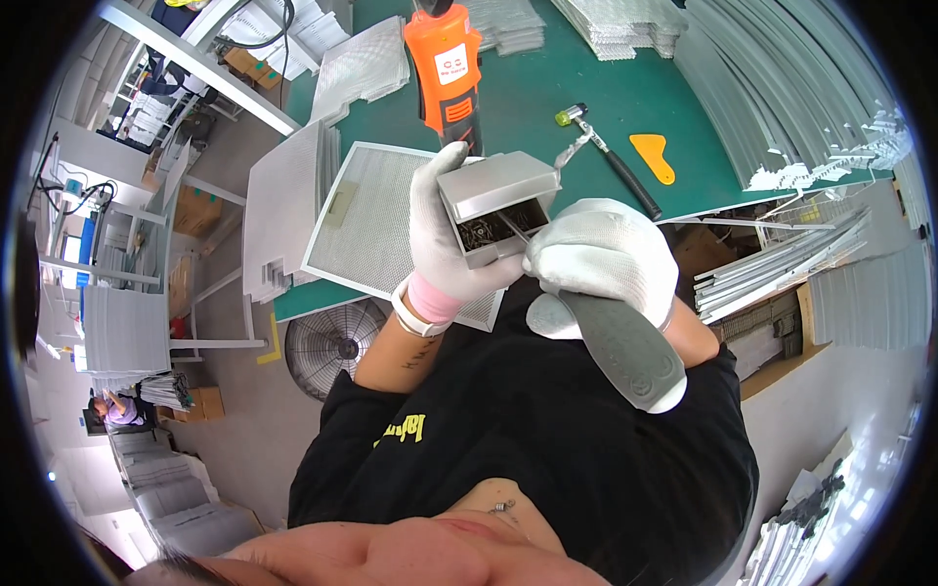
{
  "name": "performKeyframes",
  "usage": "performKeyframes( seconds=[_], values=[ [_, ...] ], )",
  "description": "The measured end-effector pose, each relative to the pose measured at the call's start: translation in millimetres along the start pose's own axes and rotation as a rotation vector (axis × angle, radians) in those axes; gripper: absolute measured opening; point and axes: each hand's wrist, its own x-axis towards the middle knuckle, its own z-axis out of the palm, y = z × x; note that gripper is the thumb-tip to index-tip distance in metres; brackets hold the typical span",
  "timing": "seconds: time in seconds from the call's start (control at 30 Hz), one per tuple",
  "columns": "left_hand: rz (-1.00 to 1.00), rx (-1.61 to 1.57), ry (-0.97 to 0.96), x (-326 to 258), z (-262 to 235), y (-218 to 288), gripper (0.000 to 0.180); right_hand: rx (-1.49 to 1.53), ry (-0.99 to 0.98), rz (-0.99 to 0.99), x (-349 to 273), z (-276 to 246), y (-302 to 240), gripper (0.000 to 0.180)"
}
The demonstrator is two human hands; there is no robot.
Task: Assembling filter units by placing mesh sheets into frames and securing them with power tools and a hammer.
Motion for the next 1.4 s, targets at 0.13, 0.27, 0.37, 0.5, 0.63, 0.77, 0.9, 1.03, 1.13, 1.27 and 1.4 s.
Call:
performKeyframes(
  seconds=[0.13, 0.27, 0.37, 0.5, 0.63, 0.77, 0.9, 1.03, 1.13, 1.27, 1.4],
  values=[
    [0.103, 0.142, 0.033, 7, -2, 5, 0.094, -0.15, -0.117, -0.027, 3, -3, 1, 0.014],
    [0.191, 0.182, 0.007, 2, 10, 6, 0.094, -0.127, 0.219, 0.254, 32, 13, -5, 0.004],
    [0.132, 0.067, -0.01, -1, 13, 4, 0.095, -0.036, 0.133, 0.391, 43, 8, -10, 0.008],
    [0.032, 0.051, 0.028, -4, 8, -4, 0.093, 0.04, 0.328, 0.208, 24, 9, -6, 0.012],
    [0.014, 0.028, 0.017, -5, 3, -5, 0.093, 0.058, 0.277, -0.021, 4, 13, 4, 0.045],
    [0.053, 0.069, 0.022, -1, 1, 2, 0.093, 0.117, 0.171, 0.084, -5, 10, 4, 0.044],
    [0.08, 0.113, 0.038, 0, -2, 1, 0.093, -0.039, -0.03, -0.036, 2, 6, 7, 0.029],
    [0.234, 0.251, 0.007, 2, 1, 3, 0.095, -0.112, 0.176, 0.154, 22, 17, -1, 0.009],
    [0.118, 0.111, 0.031, -1, 4, 2, 0.094, 0.095, 0.245, 0.291, 29, 17, -3, 0.009],
    [0.092, 0.072, 0.018, 1, -2, 1, 0.093, 0.19, 0.337, 0.05, 12, 19, 8, 0.03],
    [0.093, 0.058, 0.026, 1, -5, 4, 0.092, 0.226, 0.223, -0.03, -2, 17, 9, 0.039]
  ],
)
